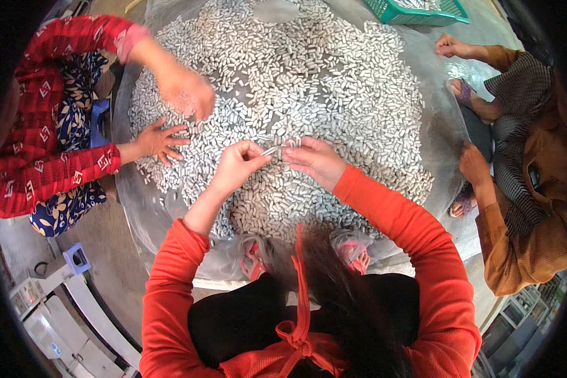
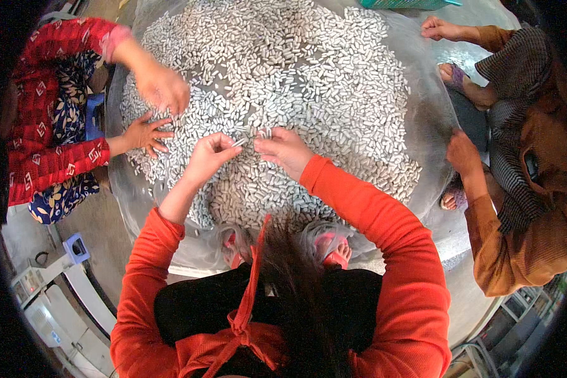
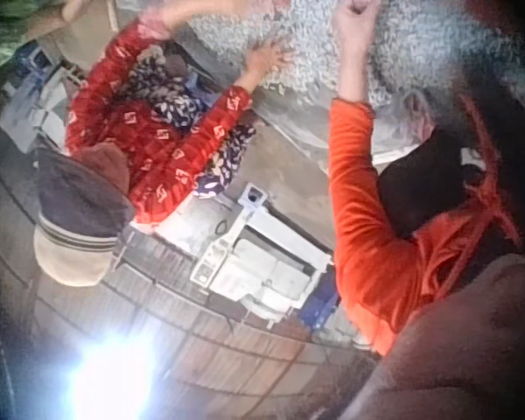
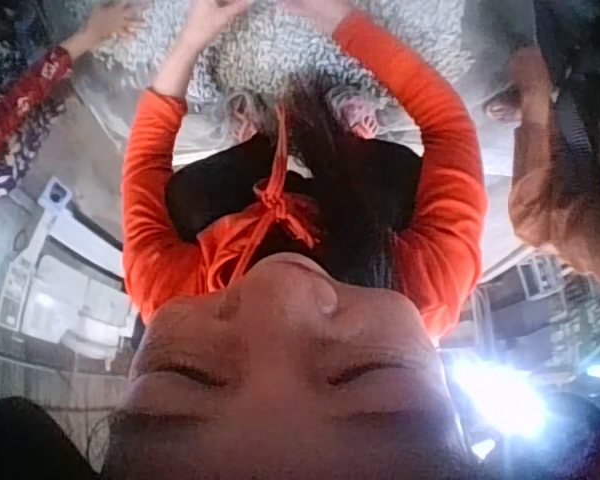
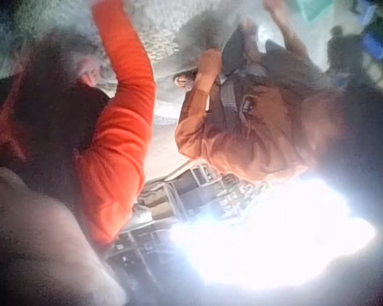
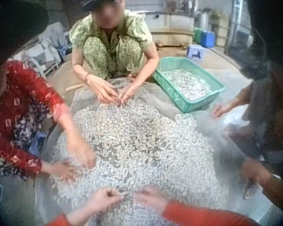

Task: The person sorts small white cylindrical pellets by hand on a large table alongside other workers. They pick up individual pellets, inspect them, and place them into a clear plastic bag. Towards the end, the person gathers the edges of the bag to consolidate the collected pellets.

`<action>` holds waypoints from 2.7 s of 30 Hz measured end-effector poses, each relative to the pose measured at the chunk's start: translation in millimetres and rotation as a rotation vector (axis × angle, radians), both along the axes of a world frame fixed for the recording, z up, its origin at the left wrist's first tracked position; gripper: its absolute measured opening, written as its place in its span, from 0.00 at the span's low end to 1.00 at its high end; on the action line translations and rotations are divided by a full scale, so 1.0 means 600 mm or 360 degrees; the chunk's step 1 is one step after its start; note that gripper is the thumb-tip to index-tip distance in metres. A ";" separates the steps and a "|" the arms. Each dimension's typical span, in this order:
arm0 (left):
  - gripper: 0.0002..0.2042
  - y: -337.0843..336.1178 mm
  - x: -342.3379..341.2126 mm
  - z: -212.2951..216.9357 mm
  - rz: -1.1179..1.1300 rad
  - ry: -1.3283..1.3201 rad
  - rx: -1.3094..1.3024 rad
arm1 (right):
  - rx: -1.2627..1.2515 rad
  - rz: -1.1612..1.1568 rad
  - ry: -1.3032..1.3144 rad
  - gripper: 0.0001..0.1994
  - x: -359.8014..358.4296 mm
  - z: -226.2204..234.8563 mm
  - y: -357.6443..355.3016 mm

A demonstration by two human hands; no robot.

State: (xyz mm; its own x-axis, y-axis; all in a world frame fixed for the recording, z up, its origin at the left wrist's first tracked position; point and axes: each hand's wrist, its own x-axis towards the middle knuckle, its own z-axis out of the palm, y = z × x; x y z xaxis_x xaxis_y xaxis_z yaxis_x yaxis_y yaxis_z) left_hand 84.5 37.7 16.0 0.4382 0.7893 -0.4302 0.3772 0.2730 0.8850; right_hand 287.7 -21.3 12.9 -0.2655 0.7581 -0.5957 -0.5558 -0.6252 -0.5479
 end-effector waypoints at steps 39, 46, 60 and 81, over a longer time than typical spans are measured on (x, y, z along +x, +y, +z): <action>0.12 -0.030 -0.002 0.083 -0.0323 0.0133 0.1095 | 0.0808 -0.1323 -0.0058 0.31 0.236 0.217 0.293; 0.18 -0.144 -0.038 0.052 -0.1152 0.0468 0.1218 | 0.1153 0.0554 -0.1656 0.20 0.089 -0.002 0.031; 0.30 0.124 -0.028 -0.149 0.0362 0.1274 0.1171 | 0.1157 0.0626 -0.2422 0.26 0.132 -0.035 -0.068; 0.30 0.198 0.023 -0.047 -0.0367 0.1619 0.1644 | 0.1250 0.0862 -0.2409 0.25 0.162 -0.061 -0.064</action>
State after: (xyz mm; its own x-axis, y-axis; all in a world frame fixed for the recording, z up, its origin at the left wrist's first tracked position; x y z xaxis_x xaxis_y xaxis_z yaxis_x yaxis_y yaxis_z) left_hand 98.1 156.4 -12.2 0.4547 0.8874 0.0763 0.8905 -0.4543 -0.0229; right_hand 385.0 -59.8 -23.5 -0.1752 0.9783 -0.1108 0.8214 0.0832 -0.5642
